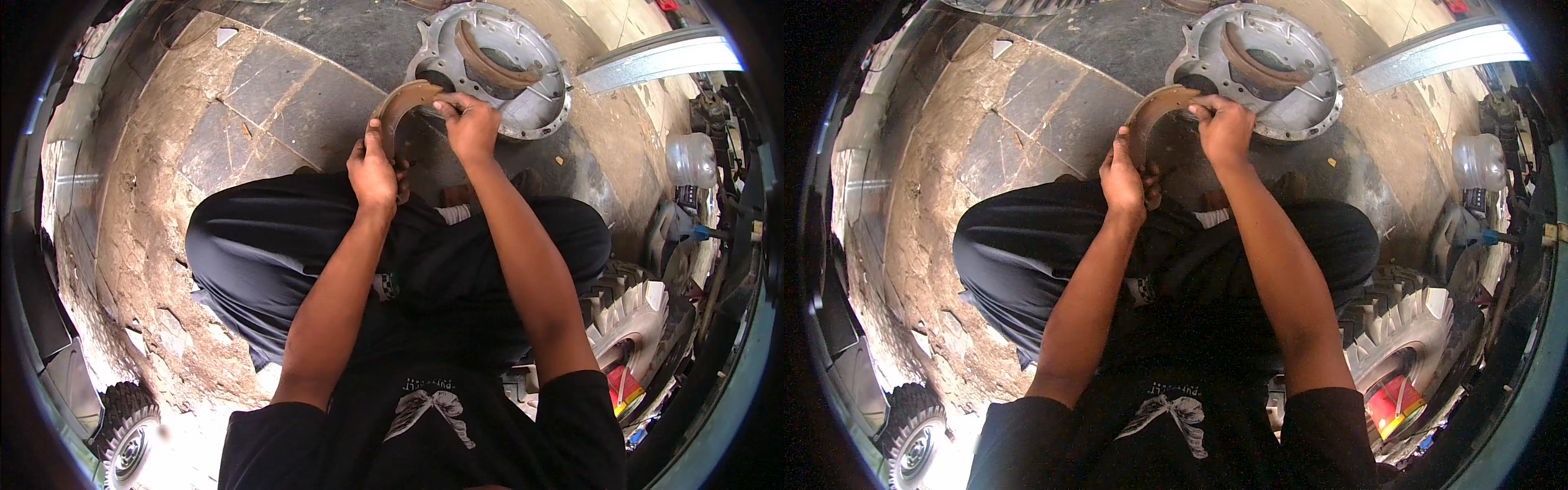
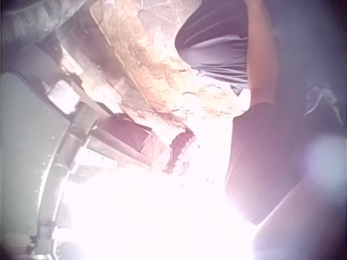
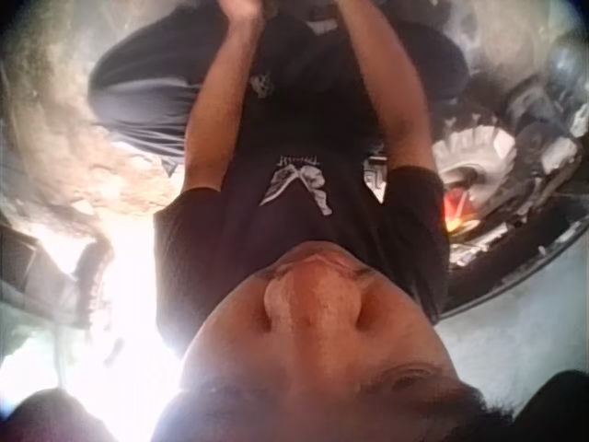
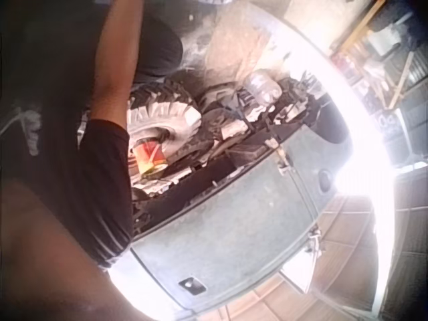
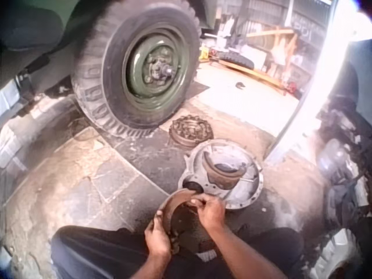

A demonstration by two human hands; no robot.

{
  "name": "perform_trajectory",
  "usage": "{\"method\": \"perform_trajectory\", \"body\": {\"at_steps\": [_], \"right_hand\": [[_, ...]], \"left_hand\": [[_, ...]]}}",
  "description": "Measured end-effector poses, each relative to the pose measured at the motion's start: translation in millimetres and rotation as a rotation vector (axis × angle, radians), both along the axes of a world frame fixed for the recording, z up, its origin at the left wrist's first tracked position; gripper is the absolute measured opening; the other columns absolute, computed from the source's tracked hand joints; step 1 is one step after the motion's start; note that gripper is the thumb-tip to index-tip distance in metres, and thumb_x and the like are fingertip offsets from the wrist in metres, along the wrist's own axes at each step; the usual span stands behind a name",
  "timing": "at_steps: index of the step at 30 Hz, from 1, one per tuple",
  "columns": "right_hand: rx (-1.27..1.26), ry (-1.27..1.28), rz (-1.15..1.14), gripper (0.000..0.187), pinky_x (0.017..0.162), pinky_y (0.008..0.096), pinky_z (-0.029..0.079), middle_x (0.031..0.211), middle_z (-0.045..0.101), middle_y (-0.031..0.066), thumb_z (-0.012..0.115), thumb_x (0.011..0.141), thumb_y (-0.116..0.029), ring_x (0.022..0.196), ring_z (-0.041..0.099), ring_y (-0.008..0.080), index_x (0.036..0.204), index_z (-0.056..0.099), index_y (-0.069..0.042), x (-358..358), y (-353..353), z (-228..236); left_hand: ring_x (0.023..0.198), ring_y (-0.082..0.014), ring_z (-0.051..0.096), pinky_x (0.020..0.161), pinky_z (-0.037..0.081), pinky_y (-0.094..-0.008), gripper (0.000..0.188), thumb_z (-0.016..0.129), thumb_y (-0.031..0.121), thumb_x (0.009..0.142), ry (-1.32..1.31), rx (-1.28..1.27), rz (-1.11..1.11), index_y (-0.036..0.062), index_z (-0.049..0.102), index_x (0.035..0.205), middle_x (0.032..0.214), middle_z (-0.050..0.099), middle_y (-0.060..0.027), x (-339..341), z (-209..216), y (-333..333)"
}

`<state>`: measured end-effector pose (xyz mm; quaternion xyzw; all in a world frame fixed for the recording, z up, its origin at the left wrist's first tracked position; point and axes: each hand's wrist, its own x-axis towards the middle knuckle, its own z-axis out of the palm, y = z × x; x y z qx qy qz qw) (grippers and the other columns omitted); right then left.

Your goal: The person sits on the floor and assembles brake shoes into a brake drum housing. They repeatedly pick up curved brake shoes, align them with the metal backing plate, and press them into place by hand.

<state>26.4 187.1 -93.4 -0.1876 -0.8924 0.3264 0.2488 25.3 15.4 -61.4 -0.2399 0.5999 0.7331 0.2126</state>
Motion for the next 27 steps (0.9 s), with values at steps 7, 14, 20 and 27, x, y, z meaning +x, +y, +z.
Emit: {"method": "perform_trajectory", "body": {"at_steps": [7,14,20,27], "right_hand": [[0.002,-0.009,-0.011,0.011,0.075,0.0411,0.055,0.088,0.076,0.0159,0.081,0.084,-0.012,0.078,0.073,0.035,0.093,0.079,-0.005,-1,5,0],[-0.048,0.033,0.029,0.01,0.075,0.0397,0.055,0.087,0.076,0.0154,0.082,0.083,-0.013,0.079,0.073,0.0341,0.092,0.079,-0.007,5,-1,7],[0.03,0.028,0.026,0.015,0.077,0.0361,0.057,0.092,0.078,0.0122,0.083,0.084,-0.018,0.081,0.075,0.0278,0.098,0.081,-0.012,-1,16,-12],[-0.005,0.039,0.037,0.016,0.078,0.0347,0.057,0.095,0.078,0.0085,0.081,0.084,-0.01,0.084,0.075,0.0253,0.1,0.081,-0.009,-5,16,-3]], "left_hand": [[0.056,-0.0167,0.061,0.047,0.047,-0.0306,0.057,0.057,0.053,0.103,0.011,-0.001,0.01,-0.0035,0.064,0.111,0.078,0.065,-0.0098,-1,-6,1],[0.055,-0.0168,0.06,0.047,0.046,-0.0307,0.058,0.058,0.053,0.102,0.042,-0.016,0.015,-0.0037,0.064,0.11,0.076,0.064,-0.0089,0,-4,1],[0.053,-0.0169,0.059,0.044,0.044,-0.0317,0.059,0.058,0.055,0.102,-0.019,-0.002,-0.01,-0.0033,0.063,0.11,0.073,0.062,-0.0087,-2,-6,0],[0.053,-0.016,0.059,0.043,0.044,-0.031,0.059,0.056,0.055,0.102,0.018,-0.002,0.007,-0.0025,0.063,0.111,0.075,0.063,-0.0087,-2,1,1]]}}
